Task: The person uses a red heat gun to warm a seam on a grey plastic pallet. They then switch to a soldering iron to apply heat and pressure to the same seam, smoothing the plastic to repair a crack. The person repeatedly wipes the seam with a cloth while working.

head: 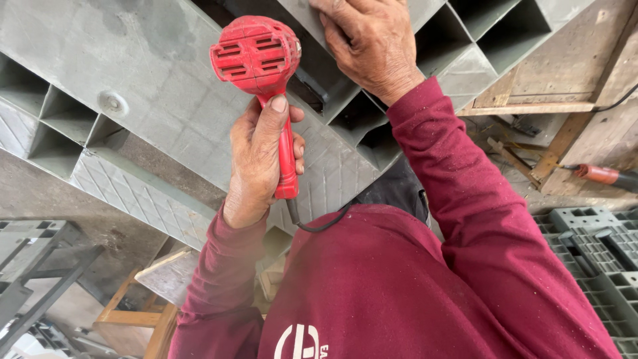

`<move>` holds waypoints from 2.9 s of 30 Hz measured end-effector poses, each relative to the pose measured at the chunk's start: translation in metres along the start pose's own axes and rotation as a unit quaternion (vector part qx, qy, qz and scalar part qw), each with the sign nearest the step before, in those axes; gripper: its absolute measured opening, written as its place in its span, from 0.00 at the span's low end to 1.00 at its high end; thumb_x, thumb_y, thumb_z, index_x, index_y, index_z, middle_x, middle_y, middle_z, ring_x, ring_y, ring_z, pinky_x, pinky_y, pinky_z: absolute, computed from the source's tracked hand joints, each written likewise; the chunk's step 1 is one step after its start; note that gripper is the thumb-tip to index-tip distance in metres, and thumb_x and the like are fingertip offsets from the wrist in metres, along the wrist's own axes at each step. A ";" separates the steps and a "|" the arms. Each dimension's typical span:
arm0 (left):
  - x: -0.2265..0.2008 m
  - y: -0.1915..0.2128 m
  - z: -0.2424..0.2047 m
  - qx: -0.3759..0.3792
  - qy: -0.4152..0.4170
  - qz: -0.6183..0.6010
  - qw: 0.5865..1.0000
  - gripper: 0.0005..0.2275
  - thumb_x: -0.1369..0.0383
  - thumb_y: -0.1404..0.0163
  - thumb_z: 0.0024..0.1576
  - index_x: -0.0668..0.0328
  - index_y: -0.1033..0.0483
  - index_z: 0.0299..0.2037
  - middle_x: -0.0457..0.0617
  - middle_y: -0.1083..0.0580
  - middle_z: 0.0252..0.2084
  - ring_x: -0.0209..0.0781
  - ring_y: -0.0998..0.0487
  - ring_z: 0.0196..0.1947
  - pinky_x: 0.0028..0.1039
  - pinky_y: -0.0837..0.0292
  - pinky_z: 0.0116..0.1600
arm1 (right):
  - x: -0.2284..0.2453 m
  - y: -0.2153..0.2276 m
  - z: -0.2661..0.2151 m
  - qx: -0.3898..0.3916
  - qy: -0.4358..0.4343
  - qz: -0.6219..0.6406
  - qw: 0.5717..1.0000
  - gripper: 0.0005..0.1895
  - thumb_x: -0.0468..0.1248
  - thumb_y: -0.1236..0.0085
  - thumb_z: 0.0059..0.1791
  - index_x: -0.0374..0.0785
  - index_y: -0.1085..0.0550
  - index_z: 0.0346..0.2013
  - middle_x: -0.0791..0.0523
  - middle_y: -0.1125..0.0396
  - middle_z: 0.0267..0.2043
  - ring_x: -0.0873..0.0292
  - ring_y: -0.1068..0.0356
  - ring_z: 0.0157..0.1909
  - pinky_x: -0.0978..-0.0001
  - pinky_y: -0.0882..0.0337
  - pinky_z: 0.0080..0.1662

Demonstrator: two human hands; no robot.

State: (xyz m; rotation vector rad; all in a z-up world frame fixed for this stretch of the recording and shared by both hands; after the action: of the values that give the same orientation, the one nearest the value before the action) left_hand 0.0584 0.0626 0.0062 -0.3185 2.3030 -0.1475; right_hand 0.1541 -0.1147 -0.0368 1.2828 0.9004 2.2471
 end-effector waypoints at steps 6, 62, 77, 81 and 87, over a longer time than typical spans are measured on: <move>0.008 -0.007 -0.001 -0.039 0.002 -0.003 0.999 0.20 0.56 0.49 0.63 0.67 0.32 0.55 0.51 0.28 0.41 0.32 0.27 0.23 0.25 0.28 0.22 | 0.004 0.002 0.003 0.025 0.019 -0.029 0.999 0.11 0.31 0.40 0.56 0.42 0.23 0.53 0.59 0.29 0.59 0.54 0.33 0.61 0.57 0.37 0.60; 0.020 0.003 0.004 0.017 -0.038 -0.116 0.992 0.24 0.53 0.50 0.64 0.71 0.33 0.56 0.55 0.29 0.42 0.34 0.28 0.25 0.26 0.28 0.24 | 0.007 -0.005 0.009 0.067 0.043 -0.059 0.995 0.15 0.31 0.41 0.54 0.44 0.23 0.56 0.60 0.33 0.65 0.53 0.37 0.69 0.52 0.43 0.66; 0.021 0.002 0.005 0.012 -0.036 -0.122 0.992 0.25 0.52 0.50 0.63 0.69 0.34 0.57 0.54 0.29 0.43 0.33 0.27 0.24 0.25 0.28 0.23 | 0.005 -0.006 0.008 0.067 0.030 -0.046 0.996 0.14 0.31 0.41 0.55 0.44 0.23 0.56 0.59 0.32 0.64 0.52 0.37 0.69 0.53 0.39 0.65; 0.020 0.000 0.004 0.010 -0.037 -0.134 0.990 0.25 0.53 0.50 0.63 0.69 0.34 0.57 0.54 0.29 0.44 0.33 0.27 0.25 0.25 0.29 0.23 | 0.006 -0.005 0.009 0.063 0.045 -0.068 0.995 0.14 0.31 0.40 0.55 0.44 0.23 0.56 0.60 0.32 0.64 0.53 0.37 0.68 0.52 0.41 0.65; 0.019 -0.002 -0.009 -0.014 -0.025 -0.120 0.992 0.24 0.54 0.49 0.63 0.70 0.34 0.57 0.54 0.29 0.44 0.33 0.27 0.25 0.25 0.28 0.23 | 0.007 -0.004 0.008 0.060 0.042 -0.061 0.995 0.13 0.31 0.41 0.55 0.45 0.23 0.55 0.60 0.32 0.64 0.52 0.37 0.68 0.51 0.43 0.64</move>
State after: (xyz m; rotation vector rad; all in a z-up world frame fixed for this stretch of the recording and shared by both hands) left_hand 0.0403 0.0559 -0.0006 -0.6065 2.2132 -0.2260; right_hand 0.1578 -0.1044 -0.0324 1.1576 1.1287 2.1936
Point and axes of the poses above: each hand's wrist, its own z-axis towards the middle knuckle, its own y-axis out of the back of the hand, x = y × z, the point moved 6 cm from there along z, towards the middle knuckle
